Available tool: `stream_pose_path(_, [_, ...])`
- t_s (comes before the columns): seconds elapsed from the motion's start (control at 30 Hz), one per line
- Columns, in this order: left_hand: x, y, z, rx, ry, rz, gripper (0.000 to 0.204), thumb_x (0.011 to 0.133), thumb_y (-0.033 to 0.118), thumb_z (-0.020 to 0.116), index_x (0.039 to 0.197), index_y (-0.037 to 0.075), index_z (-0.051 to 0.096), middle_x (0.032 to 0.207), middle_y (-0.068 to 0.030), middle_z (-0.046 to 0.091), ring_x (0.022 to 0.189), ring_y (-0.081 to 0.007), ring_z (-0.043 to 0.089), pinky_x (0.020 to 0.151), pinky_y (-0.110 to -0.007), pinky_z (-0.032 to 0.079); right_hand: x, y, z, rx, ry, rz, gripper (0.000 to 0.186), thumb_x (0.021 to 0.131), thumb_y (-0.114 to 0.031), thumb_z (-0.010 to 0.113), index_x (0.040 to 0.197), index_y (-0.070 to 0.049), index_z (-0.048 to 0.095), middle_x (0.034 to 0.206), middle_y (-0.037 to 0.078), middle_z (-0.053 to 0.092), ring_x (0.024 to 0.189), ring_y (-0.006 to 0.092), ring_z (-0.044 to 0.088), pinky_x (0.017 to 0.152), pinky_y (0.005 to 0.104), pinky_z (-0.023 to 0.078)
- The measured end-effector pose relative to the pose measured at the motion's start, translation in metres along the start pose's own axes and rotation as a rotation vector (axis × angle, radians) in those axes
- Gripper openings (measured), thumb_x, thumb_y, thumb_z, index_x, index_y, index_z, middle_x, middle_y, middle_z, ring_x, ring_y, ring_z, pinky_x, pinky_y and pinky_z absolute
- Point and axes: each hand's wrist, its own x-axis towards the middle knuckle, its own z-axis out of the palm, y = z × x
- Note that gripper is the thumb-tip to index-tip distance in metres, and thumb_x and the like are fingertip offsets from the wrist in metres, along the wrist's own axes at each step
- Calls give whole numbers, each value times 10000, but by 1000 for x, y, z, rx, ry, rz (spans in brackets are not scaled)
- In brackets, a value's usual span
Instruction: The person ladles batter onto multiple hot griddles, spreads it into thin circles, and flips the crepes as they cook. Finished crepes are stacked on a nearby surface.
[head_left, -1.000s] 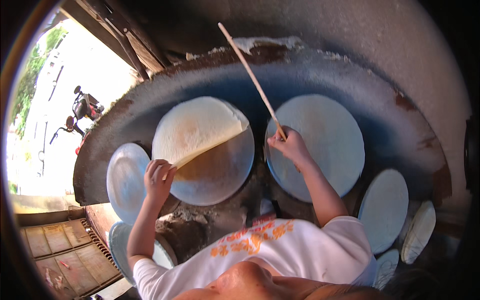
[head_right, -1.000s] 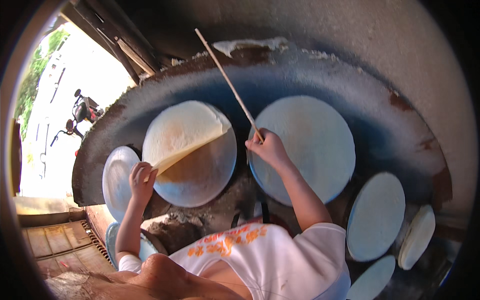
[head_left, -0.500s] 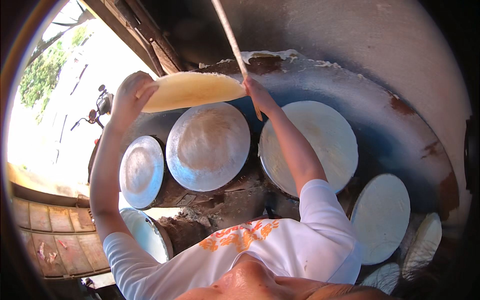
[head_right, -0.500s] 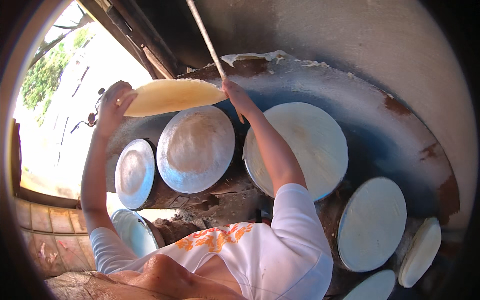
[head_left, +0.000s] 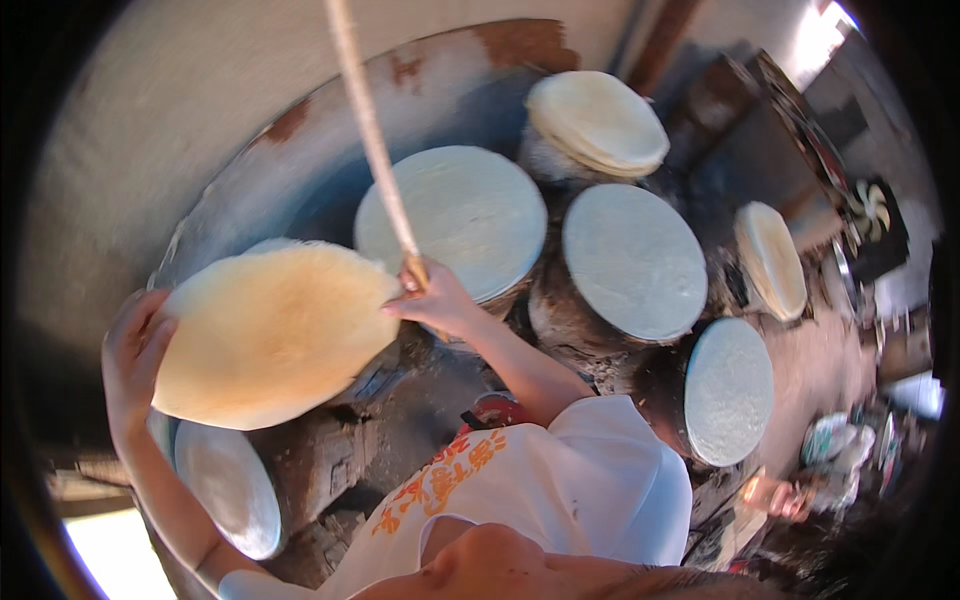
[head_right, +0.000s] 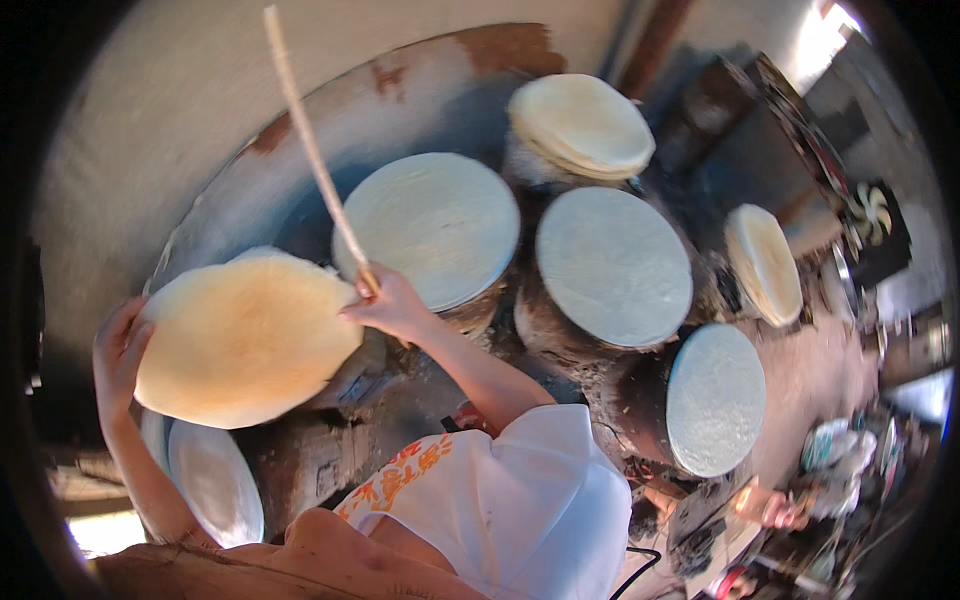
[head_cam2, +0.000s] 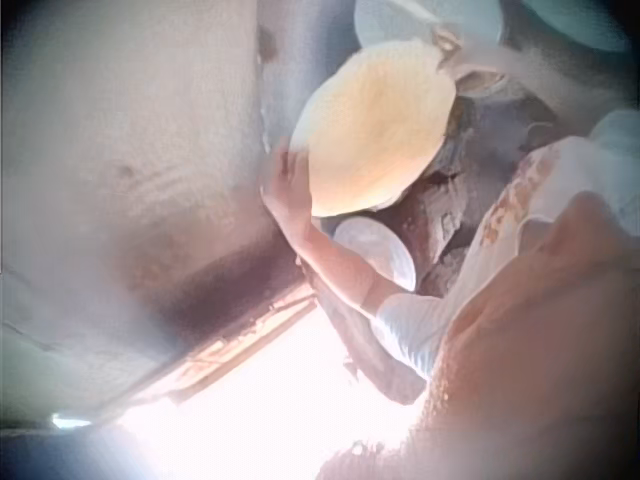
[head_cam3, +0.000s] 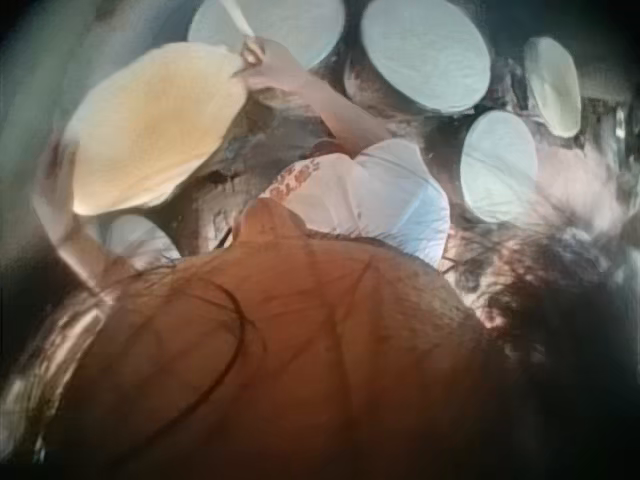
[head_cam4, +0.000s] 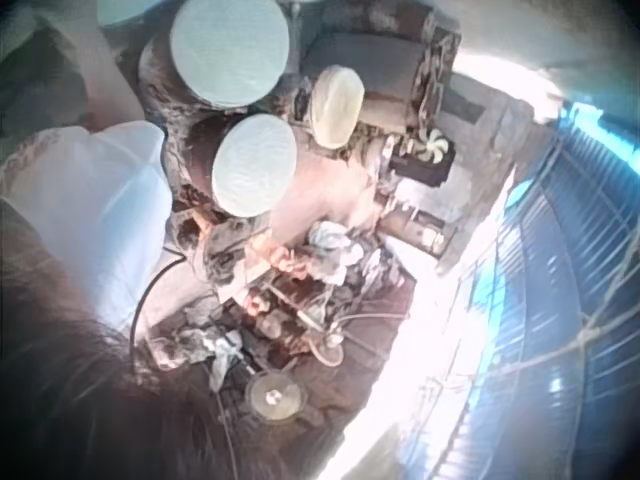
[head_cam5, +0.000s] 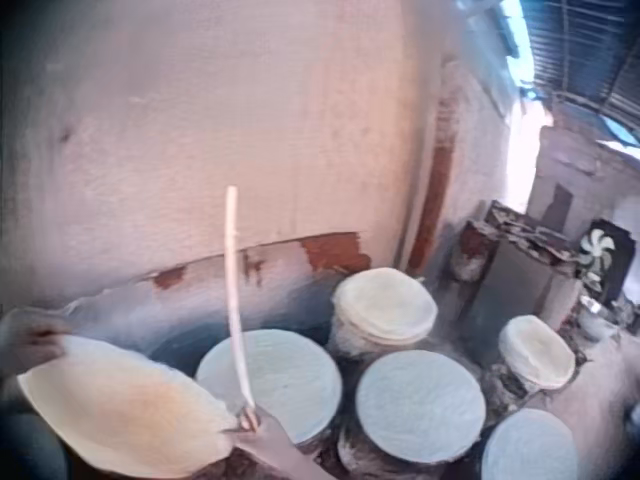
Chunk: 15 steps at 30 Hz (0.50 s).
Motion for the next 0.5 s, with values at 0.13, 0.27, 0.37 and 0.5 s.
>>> stream_pose_path(0.13, [126, 55, 102, -220, -184, 124, 422, 860, 10, 550, 1279, -2, 502, 891, -20, 542, 808, -89, 512, 750, -199, 413, -29, -13, -132, 6, 293, -88, 468, 677, -104, 810, 756, -122, 349, 705, -35, 390, 671, 55, 419, 588, 225, 364])
stream_pose_path(0.27, [312, 129, 218, -139, -264, 494, 463, 867, 93, 592, 1314, 36, 485, 1222, -104, 588, 1102, -170, 558, 940, -291, 424, -28, -42, -280, -118, 627, -261, 474, 680, -118, 820, 747, -141, 351, 698, -47, 444, 665, 40, 458, 584, 207, 386])
stream_pose_path(0.37, [425, 230, 279, 328, 241, 836, 407, 876, 207, 582, 1257, 73, 528, 1135, -139, 611, 1060, -292, 577, 891, -354, 457, 12, -96, -379, 20, 739, -231, 424, 706, -73, 783, 754, -146, 368, 672, -20, 498, 618, 88, 526, 537, 243, 421])
stream_pose_path(0.5, [448, 282, 324, 484, 461, 1011, 390, 868, 216, 595, 1245, 134, 539, 965, -92, 621, 825, -273, 616, 710, -372, 507, 57, -93, -540, -20, 931, -132, 399, 712, -25, 751, 762, -149, 375, 636, 0, 510, 527, 135, 532, 452, 272, 407])
